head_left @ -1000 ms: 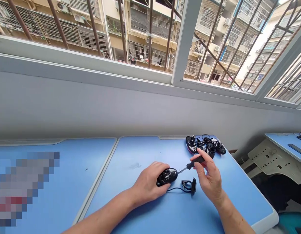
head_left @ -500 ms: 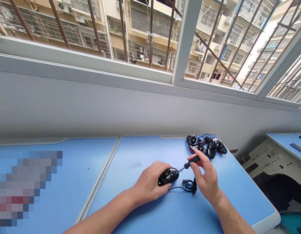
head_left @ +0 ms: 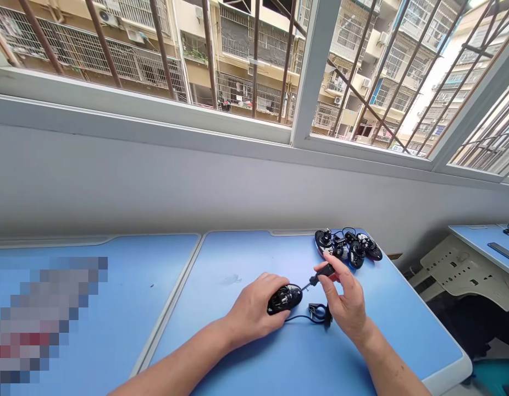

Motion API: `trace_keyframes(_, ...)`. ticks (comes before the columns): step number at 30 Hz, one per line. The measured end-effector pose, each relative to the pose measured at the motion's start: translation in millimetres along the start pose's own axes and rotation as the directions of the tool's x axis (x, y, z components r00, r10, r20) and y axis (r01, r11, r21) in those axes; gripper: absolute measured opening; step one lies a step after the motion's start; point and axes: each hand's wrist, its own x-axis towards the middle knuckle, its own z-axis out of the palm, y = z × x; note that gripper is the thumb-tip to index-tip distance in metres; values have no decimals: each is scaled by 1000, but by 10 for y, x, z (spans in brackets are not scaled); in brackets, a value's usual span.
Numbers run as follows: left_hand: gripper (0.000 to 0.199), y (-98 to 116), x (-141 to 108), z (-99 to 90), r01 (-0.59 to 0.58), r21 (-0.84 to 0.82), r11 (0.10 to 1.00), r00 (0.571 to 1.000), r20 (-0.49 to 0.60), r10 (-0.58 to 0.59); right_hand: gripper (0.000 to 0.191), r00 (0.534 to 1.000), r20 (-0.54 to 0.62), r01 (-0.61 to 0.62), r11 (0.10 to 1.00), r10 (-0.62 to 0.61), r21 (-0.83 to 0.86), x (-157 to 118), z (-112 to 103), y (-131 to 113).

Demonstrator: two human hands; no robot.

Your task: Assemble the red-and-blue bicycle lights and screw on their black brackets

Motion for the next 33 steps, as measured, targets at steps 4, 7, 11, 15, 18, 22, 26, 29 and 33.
trace_keyframes(4, 31, 9, 10, -10, 3, 2, 1000, 1000, 1, -3, 41, 1000, 7, 2, 1000, -2, -11, -2, -7, -3)
trace_keyframes(7, 31, 5, 12, -9, 0, 0, 1000, 1000, 0, 0, 41, 1000, 12, 7, 1000, -7, -9, -2, -5, -6)
trace_keyframes(11, 31, 2, 9, -5, 2, 11, 1000, 1000, 1, -2, 42, 1000, 12, 17, 1000, -17, -8, 3, 1, -9)
trace_keyframes(15, 31, 12, 7, -8, 10, 17, 1000, 1000, 2, -10, 40, 999, 27, 34, 999, -34, -5, 13, 6, -21)
trace_keyframes(18, 30, 13, 7, -8, 11, 16, 1000, 1000, 0, -11, 38, 1000, 22, 2, 999, -3, 32, 22, 18, -47)
trace_keyframes(22, 30, 5, 10, -1, 7, 15, 1000, 1000, 2, -7, 31, 999, 4, -36, 997, 36, 64, 51, 30, -91)
trace_keyframes(26, 32, 2, 13, 3, 12, 20, 1000, 1000, 5, -13, 34, 1000, 3, 22, 998, -22, 50, 95, 12, -112)
trace_keyframes(29, 32, 1, 10, 4, 9, 22, 1000, 1000, 5, -9, 38, 999, 13, 29, 999, -30, 38, 100, 4, -100)
trace_keyframes(33, 32, -4, 6, 5, 4, 17, 1000, 1000, 6, -4, 46, 1000, 26, 16, 999, -16, 30, 60, 26, -59)
